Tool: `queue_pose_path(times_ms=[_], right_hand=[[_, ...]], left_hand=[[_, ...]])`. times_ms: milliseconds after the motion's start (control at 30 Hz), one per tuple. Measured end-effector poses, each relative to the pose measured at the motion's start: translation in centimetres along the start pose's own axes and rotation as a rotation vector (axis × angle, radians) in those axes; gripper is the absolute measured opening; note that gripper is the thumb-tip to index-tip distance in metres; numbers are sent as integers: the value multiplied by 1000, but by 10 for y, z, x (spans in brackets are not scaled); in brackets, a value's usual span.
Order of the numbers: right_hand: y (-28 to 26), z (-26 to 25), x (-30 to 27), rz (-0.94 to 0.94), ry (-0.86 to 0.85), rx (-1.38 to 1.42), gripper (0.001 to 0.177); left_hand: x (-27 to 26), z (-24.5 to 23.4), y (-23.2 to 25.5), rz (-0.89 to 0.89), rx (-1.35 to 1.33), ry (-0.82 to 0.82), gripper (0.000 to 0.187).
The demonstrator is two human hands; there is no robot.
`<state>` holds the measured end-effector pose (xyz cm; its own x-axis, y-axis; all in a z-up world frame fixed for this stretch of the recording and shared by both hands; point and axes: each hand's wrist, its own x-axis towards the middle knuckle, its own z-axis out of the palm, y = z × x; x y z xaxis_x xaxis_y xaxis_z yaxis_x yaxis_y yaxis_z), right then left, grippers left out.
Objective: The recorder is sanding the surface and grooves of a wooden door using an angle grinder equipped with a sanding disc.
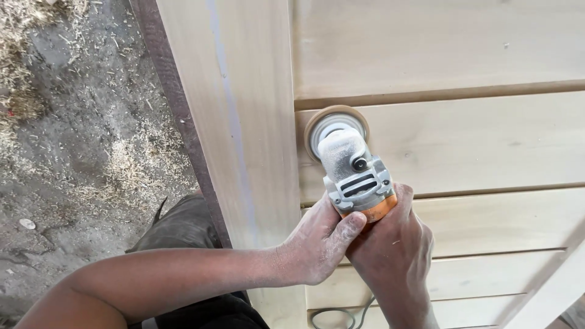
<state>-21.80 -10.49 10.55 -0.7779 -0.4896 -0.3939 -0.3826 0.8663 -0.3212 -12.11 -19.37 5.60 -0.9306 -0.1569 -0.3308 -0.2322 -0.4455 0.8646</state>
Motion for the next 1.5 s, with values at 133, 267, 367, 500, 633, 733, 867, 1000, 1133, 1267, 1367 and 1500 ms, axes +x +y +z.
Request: queue_pose_path(times_ms=[133,267,367,500,633,733,867,1000,1133,1267,1367,1500], right_hand=[[6,-7,5,65,-25,-28,58],[16,-12,9,70,-8,-51,60],[21,-16,13,87,-4,-62,60],[30,-21,18,172,-51,-66,63],[42,-26,20,189,-36,-97,63],[49,-33,23,211,-26,-95,62],[61,-39,25,200,-6,-72,60],[74,-45,27,220,11,-94,59],[87,-53,31,262,-1,-95,63],[99,-60,35,276,21,-94,61],[109,-66,38,255,45,-95,60],[120,-74,43,271,43,-99,59]], left_hand=[[9,7,4,-38,-32,-13,59],[20,13,6,-27,-51,-27,60],[27,15,10,-17,-39,-46,61],[37,22,11,-38,-25,-80,62],[46,32,13,-42,-43,-99,63],[54,39,15,-22,-43,-111,62],[63,51,14,-34,-46,-121,60],[73,62,12,-27,-41,-117,58],[85,72,12,-26,-34,-129,56],[96,84,12,-21,-40,-148,55],[104,92,11,-29,-28,-160,55],[117,103,14,-73,-29,-185,55]])
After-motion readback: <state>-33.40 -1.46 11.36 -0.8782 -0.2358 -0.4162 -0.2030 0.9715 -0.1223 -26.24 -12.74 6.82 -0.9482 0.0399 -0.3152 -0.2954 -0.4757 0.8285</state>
